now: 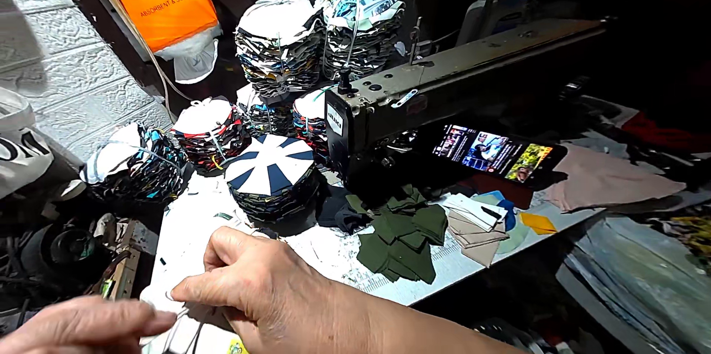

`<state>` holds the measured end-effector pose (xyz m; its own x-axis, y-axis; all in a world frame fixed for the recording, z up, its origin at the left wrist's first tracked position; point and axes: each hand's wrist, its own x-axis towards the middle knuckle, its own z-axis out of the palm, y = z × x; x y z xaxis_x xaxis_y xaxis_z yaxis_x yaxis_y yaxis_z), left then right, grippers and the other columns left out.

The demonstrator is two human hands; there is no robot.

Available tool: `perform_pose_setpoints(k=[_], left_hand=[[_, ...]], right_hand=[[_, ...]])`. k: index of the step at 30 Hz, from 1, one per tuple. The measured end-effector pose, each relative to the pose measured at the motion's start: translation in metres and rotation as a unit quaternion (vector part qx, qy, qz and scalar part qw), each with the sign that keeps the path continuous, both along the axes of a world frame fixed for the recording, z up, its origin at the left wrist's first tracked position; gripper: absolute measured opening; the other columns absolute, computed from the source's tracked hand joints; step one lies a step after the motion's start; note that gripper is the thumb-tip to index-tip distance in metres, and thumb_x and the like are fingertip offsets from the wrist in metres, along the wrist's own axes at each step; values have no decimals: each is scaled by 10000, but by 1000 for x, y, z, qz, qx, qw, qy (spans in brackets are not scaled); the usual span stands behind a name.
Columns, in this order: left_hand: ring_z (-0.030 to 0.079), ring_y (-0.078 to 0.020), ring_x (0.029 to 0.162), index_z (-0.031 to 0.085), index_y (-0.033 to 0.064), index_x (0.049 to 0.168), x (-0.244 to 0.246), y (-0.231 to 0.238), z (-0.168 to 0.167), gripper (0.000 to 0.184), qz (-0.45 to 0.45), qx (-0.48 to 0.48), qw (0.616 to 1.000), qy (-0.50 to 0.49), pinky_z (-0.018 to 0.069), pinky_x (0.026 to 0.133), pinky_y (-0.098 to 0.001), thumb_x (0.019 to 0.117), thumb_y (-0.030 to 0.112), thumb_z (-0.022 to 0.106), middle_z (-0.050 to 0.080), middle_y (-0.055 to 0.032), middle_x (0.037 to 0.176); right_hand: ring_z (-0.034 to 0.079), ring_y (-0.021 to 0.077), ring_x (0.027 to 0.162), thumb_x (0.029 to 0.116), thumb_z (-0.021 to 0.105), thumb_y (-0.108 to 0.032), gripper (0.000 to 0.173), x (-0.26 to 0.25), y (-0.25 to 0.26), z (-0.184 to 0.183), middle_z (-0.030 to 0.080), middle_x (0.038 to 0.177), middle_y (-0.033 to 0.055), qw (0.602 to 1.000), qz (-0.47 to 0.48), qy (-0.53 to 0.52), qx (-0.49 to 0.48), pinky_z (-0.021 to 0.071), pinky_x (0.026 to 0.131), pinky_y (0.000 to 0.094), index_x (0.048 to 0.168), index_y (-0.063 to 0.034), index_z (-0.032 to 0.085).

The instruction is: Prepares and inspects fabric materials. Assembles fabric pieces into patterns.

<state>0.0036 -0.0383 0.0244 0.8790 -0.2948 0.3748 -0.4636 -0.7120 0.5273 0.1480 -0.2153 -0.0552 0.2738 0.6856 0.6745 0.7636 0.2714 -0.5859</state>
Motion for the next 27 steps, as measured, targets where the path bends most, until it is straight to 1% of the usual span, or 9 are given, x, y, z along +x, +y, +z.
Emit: perform_pose_setpoints(k=[3, 7, 11, 14, 17, 20, 21, 24, 27], left_hand=[[685, -111, 940, 593, -31, 940, 21, -10, -4, 278, -3, -29, 998, -55, 574, 848, -288, 1090, 175, 483, 682, -135, 1047], [696, -85, 959, 644, 108, 995, 54, -2, -8, 253, 51, 2, 989, -138, 596, 843, -269, 1080, 290, 491, 699, 7, 1133], [706, -98, 931, 679, 144, 1022, 77, 11, -8, 253, 65, -61, 988, -127, 588, 845, -238, 1060, 349, 536, 729, 39, 1073], [704, -108, 950, 675, 142, 989, 81, 12, -1, 207, 70, -40, 990, -115, 584, 876, -253, 1048, 284, 537, 730, 35, 1052], [705, -141, 995, 680, 142, 938, 89, 14, 6, 168, 49, -28, 993, -104, 526, 1021, -364, 1022, 220, 557, 746, 33, 1005], [694, -86, 951, 702, 142, 996, 104, 29, -2, 138, 62, 62, 988, -129, 573, 884, -291, 1010, 210, 582, 730, 44, 1030], [682, -88, 987, 711, 150, 1047, 107, 33, -6, 163, 92, 125, 975, -156, 549, 899, -324, 1013, 251, 588, 724, 40, 1083], [516, -341, 1362, 637, 117, 1294, 97, 27, -6, 449, 208, 284, 913, -207, 292, 1086, -721, 1035, 456, 500, 532, -117, 1489], [469, -375, 1378, 628, 41, 1255, 62, 6, -6, 507, 235, 221, 922, -213, 289, 1119, -680, 990, 470, 577, 542, -194, 1430]], right_hand=[[633, 198, 837, 919, 609, 42, 223, -1, 1, -1, 645, 920, 118, 1000, -1, -10, 7, 538, 715, 324, 1051, -25, 776], [670, 221, 972, 866, 613, 83, 188, 3, -4, 0, 690, 1034, 136, 1000, 16, -17, -19, 563, 831, 361, 992, 27, 740], [644, 207, 946, 957, 569, 16, 141, 8, -6, -2, 654, 1001, 145, 999, 44, 3, -18, 544, 816, 326, 950, 48, 706], [615, 165, 867, 1028, 555, -80, 216, 9, -5, -4, 621, 932, 111, 999, 37, 12, -11, 526, 760, 283, 928, 32, 710], [628, 153, 838, 1009, 566, -66, 193, 6, -1, -7, 638, 903, 91, 1000, -6, 7, 6, 532, 734, 283, 929, 15, 723], [616, 140, 776, 1004, 578, -76, 179, 4, 5, -10, 621, 827, 54, 998, -54, -14, 23, 524, 679, 283, 920, -12, 723], [614, 137, 772, 997, 575, -65, 167, 3, 6, -10, 618, 825, 47, 998, -61, -17, 22, 527, 680, 281, 942, -14, 724], [615, 133, 758, 973, 568, -28, 147, 4, 8, -9, 621, 816, 47, 997, -65, -9, 27, 530, 672, 277, 964, -7, 714], [631, 140, 774, 966, 573, -21, 129, 5, 6, -8, 633, 822, 56, 997, -66, 7, 25, 540, 687, 285, 961, -4, 701]])
